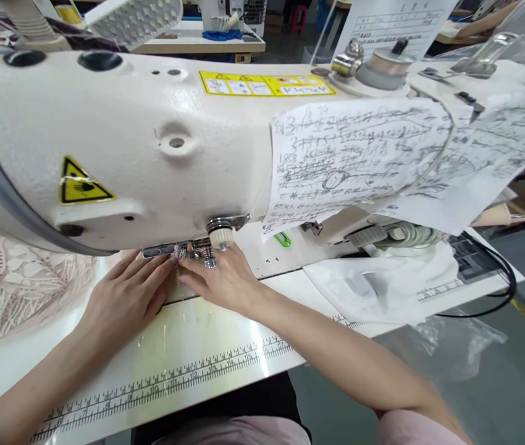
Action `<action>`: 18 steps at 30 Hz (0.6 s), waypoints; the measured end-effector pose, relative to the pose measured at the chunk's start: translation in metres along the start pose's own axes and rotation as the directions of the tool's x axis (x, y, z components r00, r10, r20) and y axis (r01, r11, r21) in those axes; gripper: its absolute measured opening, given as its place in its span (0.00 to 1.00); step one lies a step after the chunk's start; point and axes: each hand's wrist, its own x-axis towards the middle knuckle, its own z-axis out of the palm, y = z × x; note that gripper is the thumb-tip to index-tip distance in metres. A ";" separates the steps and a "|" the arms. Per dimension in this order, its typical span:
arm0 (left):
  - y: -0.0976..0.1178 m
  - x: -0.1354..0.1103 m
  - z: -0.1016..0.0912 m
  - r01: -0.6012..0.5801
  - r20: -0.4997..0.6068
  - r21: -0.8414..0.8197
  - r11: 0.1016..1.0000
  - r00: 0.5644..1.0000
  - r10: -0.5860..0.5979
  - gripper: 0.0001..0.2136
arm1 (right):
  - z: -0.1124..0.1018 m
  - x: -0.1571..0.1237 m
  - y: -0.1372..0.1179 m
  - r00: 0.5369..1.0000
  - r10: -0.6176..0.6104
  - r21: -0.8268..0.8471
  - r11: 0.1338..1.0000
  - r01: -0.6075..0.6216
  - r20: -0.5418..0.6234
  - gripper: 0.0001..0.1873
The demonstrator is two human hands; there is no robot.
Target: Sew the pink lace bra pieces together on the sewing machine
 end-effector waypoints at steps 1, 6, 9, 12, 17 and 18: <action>0.000 0.000 0.000 0.004 0.003 -0.002 1.000 1.000 -0.004 0.16 | 0.000 0.000 0.000 1.000 0.008 -0.014 1.000 -0.008 0.008 0.18; 0.000 -0.001 0.001 0.023 0.007 -0.017 1.000 1.000 -0.023 0.17 | 0.002 -0.001 -0.001 1.000 -0.005 -0.078 0.997 0.006 0.010 0.20; -0.001 -0.001 0.002 0.010 0.000 -0.025 1.000 1.000 -0.010 0.17 | 0.002 -0.001 0.000 0.999 -0.032 -0.099 0.995 0.030 -0.017 0.20; -0.002 -0.002 0.003 0.003 -0.002 -0.055 0.998 1.000 -0.003 0.18 | 0.001 -0.001 0.000 0.998 -0.052 -0.106 0.993 0.048 -0.033 0.20; -0.003 -0.003 0.003 -0.002 -0.012 -0.062 0.998 1.000 0.001 0.19 | -0.001 -0.001 -0.001 0.999 -0.039 -0.111 0.993 0.035 -0.037 0.19; -0.003 -0.003 0.003 -0.008 -0.015 -0.056 0.998 1.000 0.007 0.19 | -0.001 -0.001 -0.001 0.999 -0.036 -0.112 0.993 0.031 -0.040 0.19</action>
